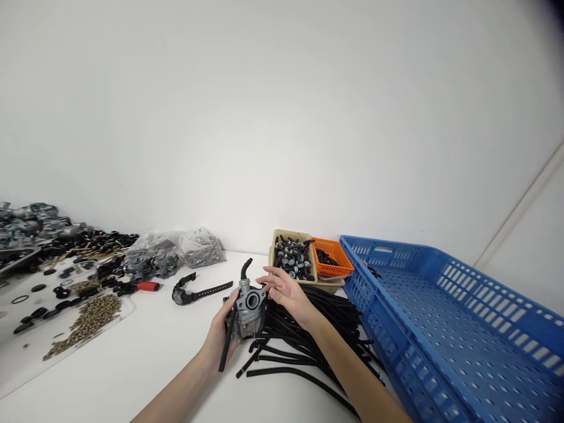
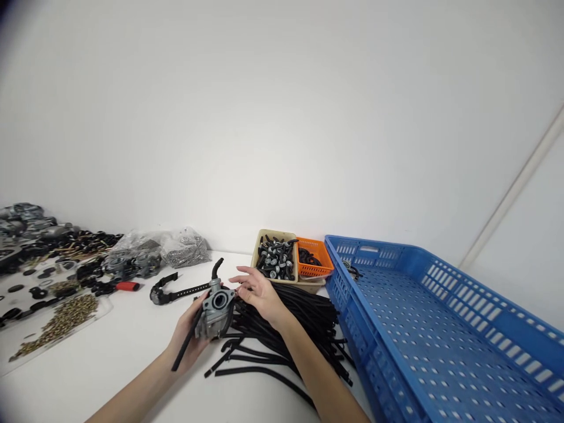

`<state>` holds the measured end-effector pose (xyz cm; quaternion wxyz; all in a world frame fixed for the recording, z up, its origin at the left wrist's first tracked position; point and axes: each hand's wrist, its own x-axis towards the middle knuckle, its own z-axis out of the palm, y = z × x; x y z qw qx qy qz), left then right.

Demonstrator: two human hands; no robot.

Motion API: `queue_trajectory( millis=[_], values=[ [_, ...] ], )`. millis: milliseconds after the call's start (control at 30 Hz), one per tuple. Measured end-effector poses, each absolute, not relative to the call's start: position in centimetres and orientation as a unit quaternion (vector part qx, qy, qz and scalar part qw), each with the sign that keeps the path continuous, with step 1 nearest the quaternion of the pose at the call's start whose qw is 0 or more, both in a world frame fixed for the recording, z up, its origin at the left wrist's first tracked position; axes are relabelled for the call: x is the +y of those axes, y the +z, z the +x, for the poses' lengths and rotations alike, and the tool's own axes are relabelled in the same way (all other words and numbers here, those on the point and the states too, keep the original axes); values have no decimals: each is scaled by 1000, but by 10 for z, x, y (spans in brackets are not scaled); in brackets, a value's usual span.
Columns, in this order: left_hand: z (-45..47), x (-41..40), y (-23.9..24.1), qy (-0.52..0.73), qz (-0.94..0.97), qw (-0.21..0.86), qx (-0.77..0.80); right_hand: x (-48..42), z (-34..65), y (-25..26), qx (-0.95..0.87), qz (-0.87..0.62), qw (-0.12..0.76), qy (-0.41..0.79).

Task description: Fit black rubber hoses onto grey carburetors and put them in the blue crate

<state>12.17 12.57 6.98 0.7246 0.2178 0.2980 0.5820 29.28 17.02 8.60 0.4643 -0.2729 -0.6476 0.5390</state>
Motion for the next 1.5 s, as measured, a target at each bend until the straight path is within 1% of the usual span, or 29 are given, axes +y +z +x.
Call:
queue_trajectory(
  millis=[100,167,300,400,500,667,733,800,900,1067,1233,1367,1500],
  values=[
    [119,131,67,628,262,646,346,167,286,94,-651,-342,505,451],
    [118,134,62,645,292,591,387,159,279,98,-665,-383,497,406],
    [117,133,57,671,362,456,459,135,262,102,-728,-449,398,331],
    [117,127,64,706,380,374,466,122,255,105,-776,-460,344,259],
    [118,123,72,726,368,357,458,117,254,106,-807,-448,329,200],
    [119,124,67,703,363,389,471,116,254,101,-839,-452,298,50],
    [118,127,62,695,366,393,479,116,252,96,-844,-444,301,14],
    [118,129,59,690,366,399,481,118,251,93,-842,-424,332,32],
    [116,131,57,686,370,405,478,120,251,92,-827,-401,384,91],
    [116,131,60,682,382,409,470,120,253,97,-815,-370,421,150],
    [115,131,60,678,382,426,462,124,254,94,-821,-353,419,161],
    [115,133,58,677,375,426,469,129,256,90,-824,-363,404,158],
    [116,134,56,678,344,454,466,130,258,90,-825,-381,389,149]
  ],
)
